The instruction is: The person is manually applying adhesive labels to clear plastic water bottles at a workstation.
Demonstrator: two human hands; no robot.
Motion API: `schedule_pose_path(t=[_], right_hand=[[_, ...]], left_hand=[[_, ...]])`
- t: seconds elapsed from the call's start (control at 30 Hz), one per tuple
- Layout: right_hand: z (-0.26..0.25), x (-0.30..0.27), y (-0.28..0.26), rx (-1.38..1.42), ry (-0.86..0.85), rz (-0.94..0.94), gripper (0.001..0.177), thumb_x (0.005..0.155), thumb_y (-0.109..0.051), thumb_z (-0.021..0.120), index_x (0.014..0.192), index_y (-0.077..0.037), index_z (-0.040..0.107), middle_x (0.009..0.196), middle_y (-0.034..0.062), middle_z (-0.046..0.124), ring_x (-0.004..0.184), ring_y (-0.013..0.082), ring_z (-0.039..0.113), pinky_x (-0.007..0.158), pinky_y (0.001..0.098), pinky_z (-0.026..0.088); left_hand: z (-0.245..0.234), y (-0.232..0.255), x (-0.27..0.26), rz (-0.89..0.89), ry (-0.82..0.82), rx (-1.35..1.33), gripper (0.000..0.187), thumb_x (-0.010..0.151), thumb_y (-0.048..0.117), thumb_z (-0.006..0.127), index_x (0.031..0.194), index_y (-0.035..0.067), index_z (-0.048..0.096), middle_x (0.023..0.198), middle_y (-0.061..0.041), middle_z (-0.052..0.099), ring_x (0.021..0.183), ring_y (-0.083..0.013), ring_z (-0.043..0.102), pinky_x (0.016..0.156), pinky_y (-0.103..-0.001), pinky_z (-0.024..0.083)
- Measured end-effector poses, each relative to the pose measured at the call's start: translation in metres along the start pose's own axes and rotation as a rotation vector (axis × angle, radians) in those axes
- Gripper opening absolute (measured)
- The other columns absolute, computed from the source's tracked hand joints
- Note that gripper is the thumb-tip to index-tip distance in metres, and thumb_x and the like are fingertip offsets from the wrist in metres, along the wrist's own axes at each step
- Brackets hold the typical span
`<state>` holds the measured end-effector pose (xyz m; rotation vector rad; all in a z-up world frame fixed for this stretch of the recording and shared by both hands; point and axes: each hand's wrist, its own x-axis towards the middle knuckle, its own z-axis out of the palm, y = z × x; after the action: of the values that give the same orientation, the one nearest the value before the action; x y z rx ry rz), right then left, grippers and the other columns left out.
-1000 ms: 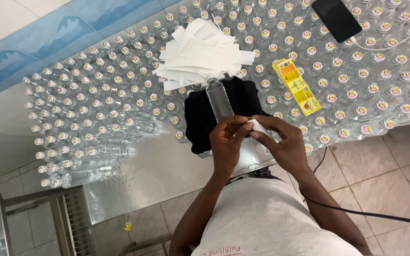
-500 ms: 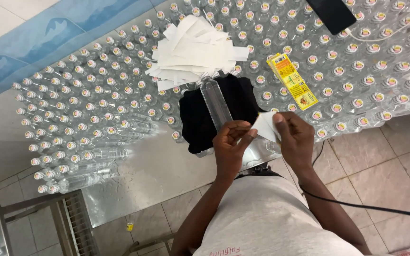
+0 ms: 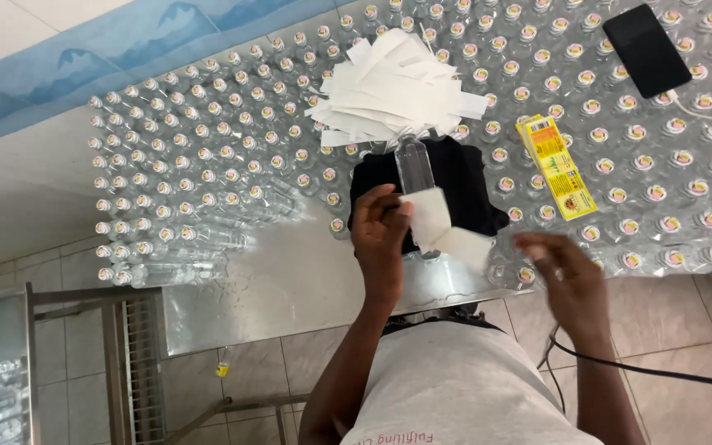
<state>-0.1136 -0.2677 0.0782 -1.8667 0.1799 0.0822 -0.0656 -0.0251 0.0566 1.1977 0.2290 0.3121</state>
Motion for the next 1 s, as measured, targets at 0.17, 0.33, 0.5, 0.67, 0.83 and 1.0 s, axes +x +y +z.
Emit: schedule_pose_path(t=[0.17, 0.33, 0.5, 0.67, 0.83, 1.0], right_hand=[[-0.005, 0.009, -0.032, -0.046, 0.161, -0.339, 0.037, 0.113, -0.035, 0.062, 0.131, -0.004, 0.070, 0.126, 0.0126, 0.076, 0.119, 0.0245, 0.076, 0.102, 0.0342, 0.061], [0.010, 0.014, -0.031, 0.077, 0.017, -0.337, 0.011, 0.098, -0.013, 0.083, 0.105, -0.005, 0.084, 0.092, 0.0099, 0.080, 0.089, 0.0222, 0.078, 0.098, 0.0422, 0.062], [0.000, 0.013, 0.015, 0.303, 0.239, -0.236, 0.018, 0.114, -0.018, 0.070, 0.118, -0.001, 0.072, 0.098, 0.0090, 0.071, 0.095, 0.0134, 0.065, 0.098, 0.0412, 0.062], [0.019, 0.008, 0.024, 0.362, 0.424, -0.299, 0.025, 0.114, -0.025, 0.073, 0.117, 0.000, 0.068, 0.095, 0.0092, 0.065, 0.091, 0.0158, 0.065, 0.090, 0.0383, 0.061], [0.036, -0.003, 0.013, 0.274, 0.303, -0.401, 0.018, 0.109, -0.012, 0.075, 0.112, 0.005, 0.072, 0.100, 0.0145, 0.067, 0.086, 0.0130, 0.058, 0.085, 0.0324, 0.055], [0.038, -0.001, 0.009, 0.244, 0.268, -0.478, 0.010, 0.101, 0.001, 0.080, 0.106, 0.008, 0.076, 0.095, 0.0173, 0.069, 0.087, 0.0237, 0.072, 0.089, 0.0387, 0.062]], left_hand=[[0.022, 0.003, -0.027, -0.012, -0.221, -0.031, 0.033, 0.098, 0.008, 0.081, 0.129, 0.006, 0.068, 0.114, -0.010, 0.077, 0.110, -0.0178, 0.075, 0.102, -0.029, 0.063], [0.036, 0.014, -0.042, 0.134, -0.348, 0.151, 0.032, 0.099, 0.010, 0.084, 0.128, 0.006, 0.072, 0.108, -0.010, 0.082, 0.101, -0.0183, 0.080, 0.096, -0.033, 0.063], [0.016, -0.010, -0.047, 0.396, -0.221, 0.364, 0.021, 0.105, 0.008, 0.075, 0.126, 0.004, 0.072, 0.115, -0.014, 0.080, 0.108, -0.0293, 0.079, 0.098, -0.044, 0.062], [0.016, -0.040, -0.057, -0.242, -0.372, -0.053, 0.043, 0.116, 0.036, 0.056, 0.136, -0.001, 0.062, 0.114, -0.015, 0.073, 0.106, -0.0206, 0.073, 0.104, -0.049, 0.064], [0.045, -0.005, -0.063, 0.010, -0.599, 0.120, 0.065, 0.107, 0.047, 0.072, 0.155, 0.006, 0.060, 0.151, -0.014, 0.067, 0.148, -0.0296, 0.058, 0.127, -0.050, 0.042], [0.057, -0.005, -0.058, 0.197, -0.550, 0.270, 0.039, 0.110, 0.033, 0.070, 0.139, 0.007, 0.070, 0.131, -0.011, 0.076, 0.127, -0.0301, 0.073, 0.114, -0.046, 0.054]])
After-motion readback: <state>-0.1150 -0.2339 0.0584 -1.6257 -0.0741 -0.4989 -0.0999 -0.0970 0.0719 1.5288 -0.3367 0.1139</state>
